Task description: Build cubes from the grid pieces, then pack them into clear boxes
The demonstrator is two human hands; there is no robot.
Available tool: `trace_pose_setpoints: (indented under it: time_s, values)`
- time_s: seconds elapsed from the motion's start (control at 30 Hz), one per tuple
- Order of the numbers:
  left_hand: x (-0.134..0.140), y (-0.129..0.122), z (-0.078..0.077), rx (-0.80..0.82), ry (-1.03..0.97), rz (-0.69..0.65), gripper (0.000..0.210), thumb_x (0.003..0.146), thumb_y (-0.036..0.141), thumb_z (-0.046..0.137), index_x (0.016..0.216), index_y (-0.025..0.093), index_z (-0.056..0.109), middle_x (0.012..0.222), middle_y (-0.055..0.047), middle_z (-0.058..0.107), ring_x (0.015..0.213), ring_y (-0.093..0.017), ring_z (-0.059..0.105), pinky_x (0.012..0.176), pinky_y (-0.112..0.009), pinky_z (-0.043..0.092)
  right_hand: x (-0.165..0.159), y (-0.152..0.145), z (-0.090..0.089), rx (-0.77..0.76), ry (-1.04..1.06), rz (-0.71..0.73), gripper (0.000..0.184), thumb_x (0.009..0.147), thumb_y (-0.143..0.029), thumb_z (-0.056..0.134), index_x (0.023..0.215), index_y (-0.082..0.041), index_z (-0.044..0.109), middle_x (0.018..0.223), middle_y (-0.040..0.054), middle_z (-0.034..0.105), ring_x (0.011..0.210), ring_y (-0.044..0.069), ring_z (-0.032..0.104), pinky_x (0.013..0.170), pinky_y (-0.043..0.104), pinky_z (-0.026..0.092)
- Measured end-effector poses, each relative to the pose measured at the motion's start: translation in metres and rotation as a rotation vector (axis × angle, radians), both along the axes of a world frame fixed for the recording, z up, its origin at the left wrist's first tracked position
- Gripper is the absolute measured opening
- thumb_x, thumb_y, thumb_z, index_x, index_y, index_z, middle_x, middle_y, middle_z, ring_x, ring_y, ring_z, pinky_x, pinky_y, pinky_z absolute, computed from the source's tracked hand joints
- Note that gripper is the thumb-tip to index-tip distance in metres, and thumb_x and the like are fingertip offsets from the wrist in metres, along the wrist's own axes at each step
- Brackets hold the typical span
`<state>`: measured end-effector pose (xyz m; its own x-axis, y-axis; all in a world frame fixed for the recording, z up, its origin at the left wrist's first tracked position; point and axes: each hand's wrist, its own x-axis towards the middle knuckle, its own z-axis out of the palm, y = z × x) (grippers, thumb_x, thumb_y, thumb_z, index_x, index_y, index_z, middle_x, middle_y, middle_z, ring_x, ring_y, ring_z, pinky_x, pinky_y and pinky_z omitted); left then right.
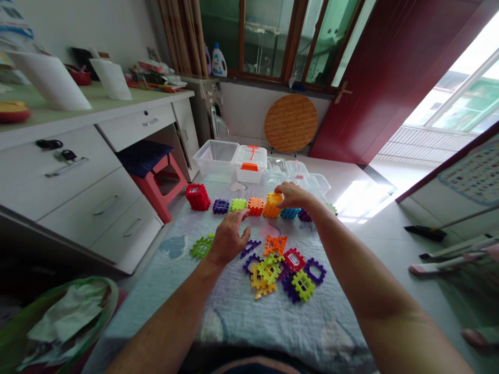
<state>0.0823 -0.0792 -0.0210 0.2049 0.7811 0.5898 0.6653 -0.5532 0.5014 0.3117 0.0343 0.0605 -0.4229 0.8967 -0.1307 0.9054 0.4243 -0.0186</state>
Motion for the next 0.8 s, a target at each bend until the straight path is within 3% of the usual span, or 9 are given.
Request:
trace_pose_setpoints:
  time_s: [0.2, 0.3, 0.4, 0.5, 0.6, 0.8]
  values:
    - [-0.001, 0.000, 0.001, 0.015, -0.003, -0.004, 0.040, 0.081, 0.014, 0.056, 0.121, 0.016, 0.053, 0.105, -0.008, 0.066, 0.098, -0.021, 0.061, 0.093, -0.037, 0.050, -0.004, -0.007, 0.006, 0.019, 0.038, -0.032, 0.058, 0.068, -0.032, 0.075, 0.122, -0.017, 0.060, 0.123, 0.0148, 0.056, 0.111, 0.033, 0.052, 0.089, 0.044, 0.045]
    - [0.000, 0.000, 0.000, 0.035, -0.012, 0.006, 0.039, 0.082, 0.014, 0.055, 0.121, 0.017, 0.053, 0.104, -0.008, 0.066, 0.097, -0.021, 0.062, 0.092, -0.036, 0.050, 0.002, -0.027, 0.015, 0.108, 0.198, -0.029, 0.059, 0.069, -0.029, 0.074, 0.125, -0.018, 0.058, 0.127, 0.0141, 0.054, 0.115, 0.033, 0.050, 0.094, 0.045, 0.043]
    - [-0.001, -0.001, 0.002, 0.052, -0.037, 0.031, 0.036, 0.082, 0.014, 0.054, 0.119, 0.018, 0.054, 0.103, -0.007, 0.066, 0.096, -0.021, 0.062, 0.092, -0.036, 0.050, 0.012, -0.063, 0.015, 0.218, 0.442, 0.030, 0.046, 0.077, -0.025, 0.066, 0.122, -0.019, 0.059, 0.118, 0.0105, 0.060, 0.108, 0.026, 0.055, 0.094, 0.039, 0.045]
    - [-0.002, -0.003, 0.009, 0.075, -0.105, 0.046, 0.033, 0.083, 0.015, 0.053, 0.116, 0.018, 0.056, 0.102, -0.007, 0.066, 0.094, -0.020, 0.063, 0.091, -0.035, 0.050, 0.021, -0.104, -0.001, 0.196, 0.618, 0.028, 0.032, 0.081, -0.022, 0.058, 0.113, -0.019, 0.062, 0.096, 0.0060, 0.067, 0.087, 0.018, 0.062, 0.081, 0.032, 0.048]
    - [-0.008, -0.004, 0.023, 0.060, -0.214, 0.067, 0.031, 0.084, 0.017, 0.054, 0.114, 0.017, 0.058, 0.104, -0.007, 0.067, 0.093, -0.019, 0.065, 0.089, -0.034, 0.051, 0.027, -0.134, -0.028, 0.150, 0.657, -0.002, 0.025, 0.082, -0.022, 0.056, 0.105, -0.018, 0.063, 0.091, 0.0053, 0.068, 0.082, 0.017, 0.063, 0.076, 0.030, 0.048]
    - [-0.038, -0.003, 0.066, -0.117, -0.427, 0.049, 0.028, 0.085, 0.026, 0.057, 0.110, 0.015, 0.061, 0.100, -0.007, 0.070, 0.088, -0.017, 0.067, 0.085, -0.031, 0.053, 0.039, -0.143, -0.072, 0.181, 0.621, -0.116, 0.019, 0.082, -0.020, 0.052, 0.096, -0.018, 0.065, 0.091, 0.0077, 0.068, 0.085, 0.020, 0.064, 0.079, 0.033, 0.049]
